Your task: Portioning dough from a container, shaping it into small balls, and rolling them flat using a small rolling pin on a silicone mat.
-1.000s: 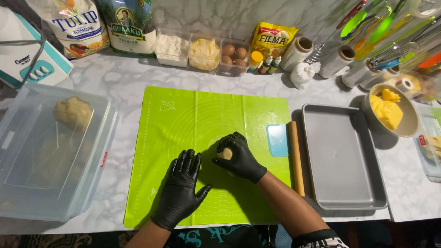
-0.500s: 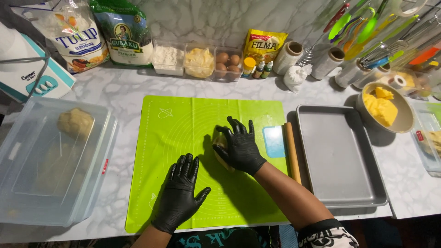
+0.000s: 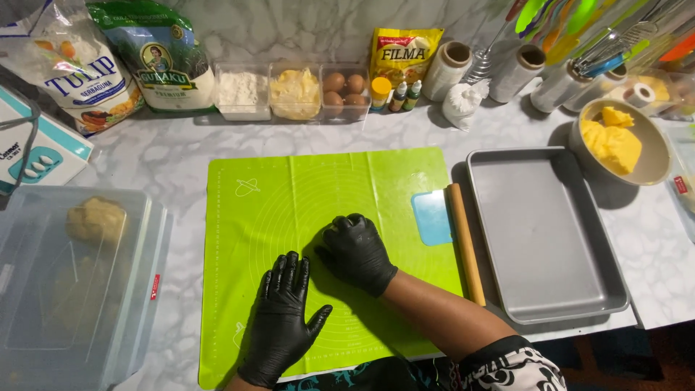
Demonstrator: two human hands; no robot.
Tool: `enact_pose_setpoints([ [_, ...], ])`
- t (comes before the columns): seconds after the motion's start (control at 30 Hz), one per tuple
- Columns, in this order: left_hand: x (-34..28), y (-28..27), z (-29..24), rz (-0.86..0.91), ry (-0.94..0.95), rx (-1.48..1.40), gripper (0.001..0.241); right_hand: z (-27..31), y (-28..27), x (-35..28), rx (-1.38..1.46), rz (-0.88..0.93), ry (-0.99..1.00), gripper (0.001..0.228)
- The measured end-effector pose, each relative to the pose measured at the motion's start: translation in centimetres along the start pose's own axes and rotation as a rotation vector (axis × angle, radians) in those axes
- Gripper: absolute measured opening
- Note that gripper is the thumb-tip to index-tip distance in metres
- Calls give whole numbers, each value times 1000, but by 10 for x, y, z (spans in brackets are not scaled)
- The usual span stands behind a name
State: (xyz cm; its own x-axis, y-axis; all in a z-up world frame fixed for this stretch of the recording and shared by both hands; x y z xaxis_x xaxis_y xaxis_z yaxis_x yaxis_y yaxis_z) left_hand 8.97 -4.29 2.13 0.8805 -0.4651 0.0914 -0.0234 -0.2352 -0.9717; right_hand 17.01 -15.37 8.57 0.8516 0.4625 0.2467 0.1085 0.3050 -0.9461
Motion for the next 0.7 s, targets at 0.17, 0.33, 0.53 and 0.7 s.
enact_pose_setpoints([
  [0.17,-1,2,0,-19,-3,-38,93,-19,-3,1,128,-86,-6,29],
  [0.33,-3,0,0,-25,5,2,95,-104,28,-19,728,-123,392,16],
  [0.53,-3,-1,1,-23,-1,-14,97,-64,21,-53,1109,-54,310,57],
  [0.7,-1,-2,1,2,-4,-3,97,-48,7,-39,450,-16,154,47],
])
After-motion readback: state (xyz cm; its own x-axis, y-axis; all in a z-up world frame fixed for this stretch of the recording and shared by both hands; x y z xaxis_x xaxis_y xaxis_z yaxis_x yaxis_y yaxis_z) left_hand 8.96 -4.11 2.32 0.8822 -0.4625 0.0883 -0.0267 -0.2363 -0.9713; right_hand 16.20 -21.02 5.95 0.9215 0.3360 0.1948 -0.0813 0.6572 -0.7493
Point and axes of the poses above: each hand's wrist, its own x-axis towards the middle knuckle, its own y-axis out of the palm, z = x × y, the point moved 10 cm from there along x, towards the middle knuckle, and after that the axes turned 9 degrees about z, right-handed, at the moved point
